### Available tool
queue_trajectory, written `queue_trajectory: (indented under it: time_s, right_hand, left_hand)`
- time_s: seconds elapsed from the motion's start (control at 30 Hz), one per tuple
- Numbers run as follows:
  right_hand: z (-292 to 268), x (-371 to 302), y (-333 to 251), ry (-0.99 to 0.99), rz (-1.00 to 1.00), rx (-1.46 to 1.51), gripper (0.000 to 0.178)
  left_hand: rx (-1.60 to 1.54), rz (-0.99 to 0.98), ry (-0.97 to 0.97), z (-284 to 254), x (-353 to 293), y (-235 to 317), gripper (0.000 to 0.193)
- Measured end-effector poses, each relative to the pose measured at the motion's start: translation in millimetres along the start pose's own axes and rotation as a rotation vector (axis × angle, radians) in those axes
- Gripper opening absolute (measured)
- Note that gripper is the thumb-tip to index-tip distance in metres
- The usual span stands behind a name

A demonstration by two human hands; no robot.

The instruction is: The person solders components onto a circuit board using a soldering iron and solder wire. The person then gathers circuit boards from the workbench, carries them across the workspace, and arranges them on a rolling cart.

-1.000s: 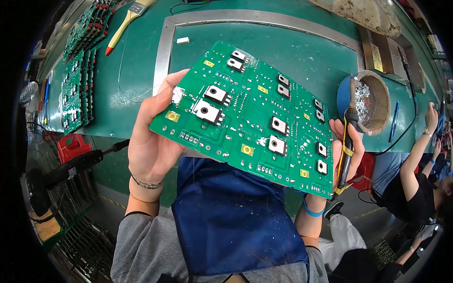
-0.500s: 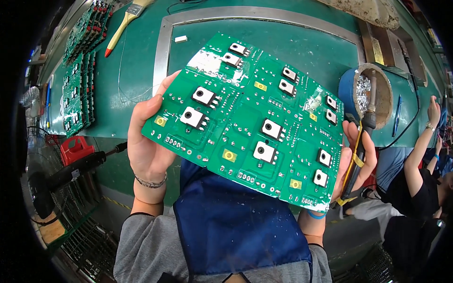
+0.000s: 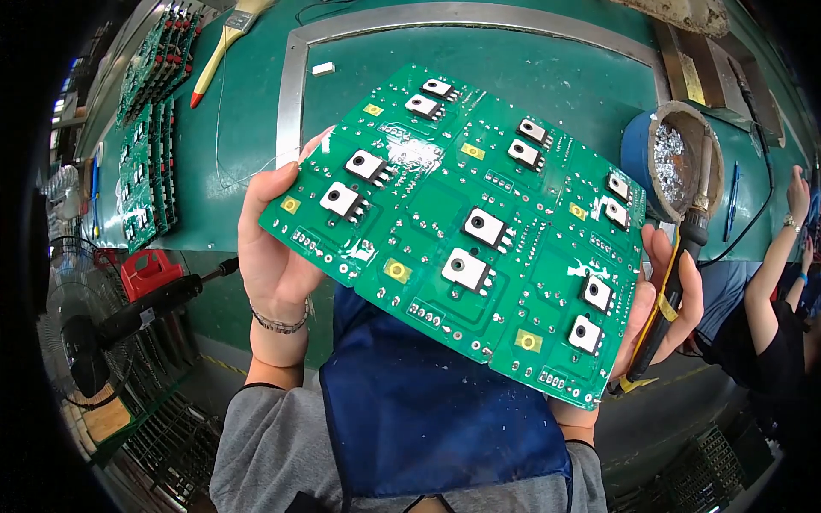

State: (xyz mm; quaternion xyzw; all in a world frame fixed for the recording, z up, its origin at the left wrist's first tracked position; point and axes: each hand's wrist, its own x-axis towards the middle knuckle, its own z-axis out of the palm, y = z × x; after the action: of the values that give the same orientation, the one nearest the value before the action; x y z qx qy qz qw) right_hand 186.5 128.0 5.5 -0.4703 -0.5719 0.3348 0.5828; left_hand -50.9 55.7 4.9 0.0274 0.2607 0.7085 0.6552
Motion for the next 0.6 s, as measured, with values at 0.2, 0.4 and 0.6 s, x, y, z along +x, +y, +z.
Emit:
queue_trajectory:
  time_s: [0.2, 0.4, 0.6]
  right_hand:
    - [4.0, 1.2, -0.4, -0.025, -0.002, -0.002, 0.041]
    - [-23.2, -4.0, 20.2, -0.029, -0.028, 0.038, 0.042]
    - [-25.6, -4.6, 17.5, -0.045, -0.021, 0.068, 0.043]
  left_hand:
    - [-0.051, -0.047, 0.080, -2.9, -2.3, 0.2, 0.044]
    - [-0.048, -0.067, 0.107, 1.9, 3.9, 0.9, 0.041]
    - [-0.062, -0.081, 0.060, -1.5, 2.8, 1.7, 0.042]
